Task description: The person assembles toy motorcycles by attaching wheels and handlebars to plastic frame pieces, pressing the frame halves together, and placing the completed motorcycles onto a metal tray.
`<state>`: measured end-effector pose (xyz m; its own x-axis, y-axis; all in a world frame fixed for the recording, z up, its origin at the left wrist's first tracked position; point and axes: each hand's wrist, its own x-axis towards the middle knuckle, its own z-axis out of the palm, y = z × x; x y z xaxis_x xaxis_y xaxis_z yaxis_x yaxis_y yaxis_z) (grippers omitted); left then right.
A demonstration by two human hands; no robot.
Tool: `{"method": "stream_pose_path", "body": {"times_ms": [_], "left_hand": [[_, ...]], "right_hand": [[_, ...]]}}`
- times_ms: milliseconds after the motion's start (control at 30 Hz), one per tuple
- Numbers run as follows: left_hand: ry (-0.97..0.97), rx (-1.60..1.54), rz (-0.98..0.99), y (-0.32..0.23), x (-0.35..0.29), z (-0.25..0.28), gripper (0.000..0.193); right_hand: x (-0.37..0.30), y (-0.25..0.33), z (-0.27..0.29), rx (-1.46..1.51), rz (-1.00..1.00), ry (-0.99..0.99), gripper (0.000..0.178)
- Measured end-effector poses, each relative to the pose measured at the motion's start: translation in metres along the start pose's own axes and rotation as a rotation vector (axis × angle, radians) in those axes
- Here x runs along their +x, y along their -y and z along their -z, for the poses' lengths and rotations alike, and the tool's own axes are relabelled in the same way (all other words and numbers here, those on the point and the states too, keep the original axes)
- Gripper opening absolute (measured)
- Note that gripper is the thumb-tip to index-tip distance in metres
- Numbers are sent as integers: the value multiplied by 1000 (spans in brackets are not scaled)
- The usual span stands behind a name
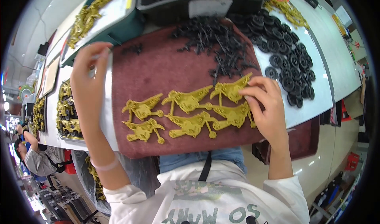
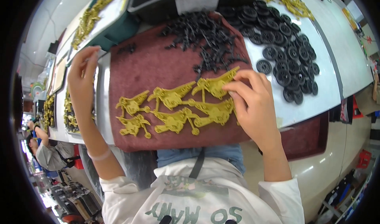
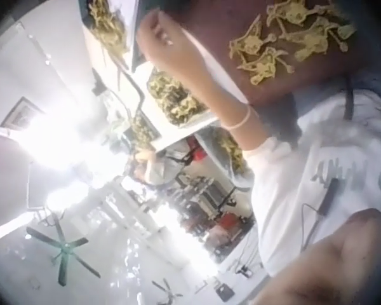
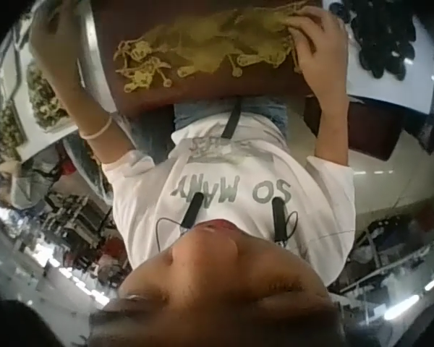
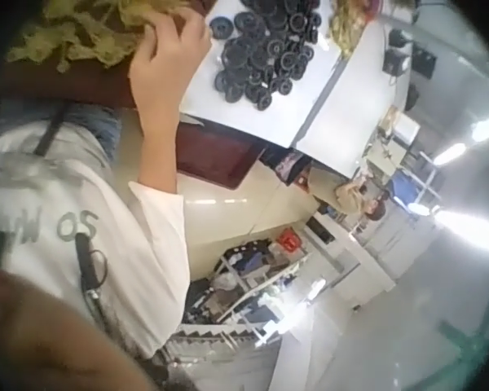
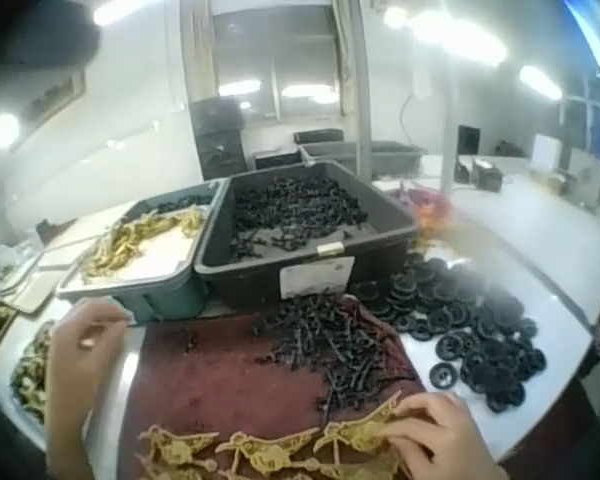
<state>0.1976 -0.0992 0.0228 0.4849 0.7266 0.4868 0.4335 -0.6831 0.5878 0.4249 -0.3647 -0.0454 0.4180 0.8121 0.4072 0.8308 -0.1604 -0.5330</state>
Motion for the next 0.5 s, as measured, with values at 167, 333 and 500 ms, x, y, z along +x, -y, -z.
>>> {"method": "stream_pose_path", "body": {"times_ms": [167,333,500], "left_hand": [[-96,298,-94,112,113,27,49],[143,598,372,181,169,-12,77],[105,539,167,151,176,-11,61]], "right_hand": [[3,14,13,80,-3,-62,21],[6,14,21,91,20,-28,20],[11,12,26,121,-35,-35,16]]}}
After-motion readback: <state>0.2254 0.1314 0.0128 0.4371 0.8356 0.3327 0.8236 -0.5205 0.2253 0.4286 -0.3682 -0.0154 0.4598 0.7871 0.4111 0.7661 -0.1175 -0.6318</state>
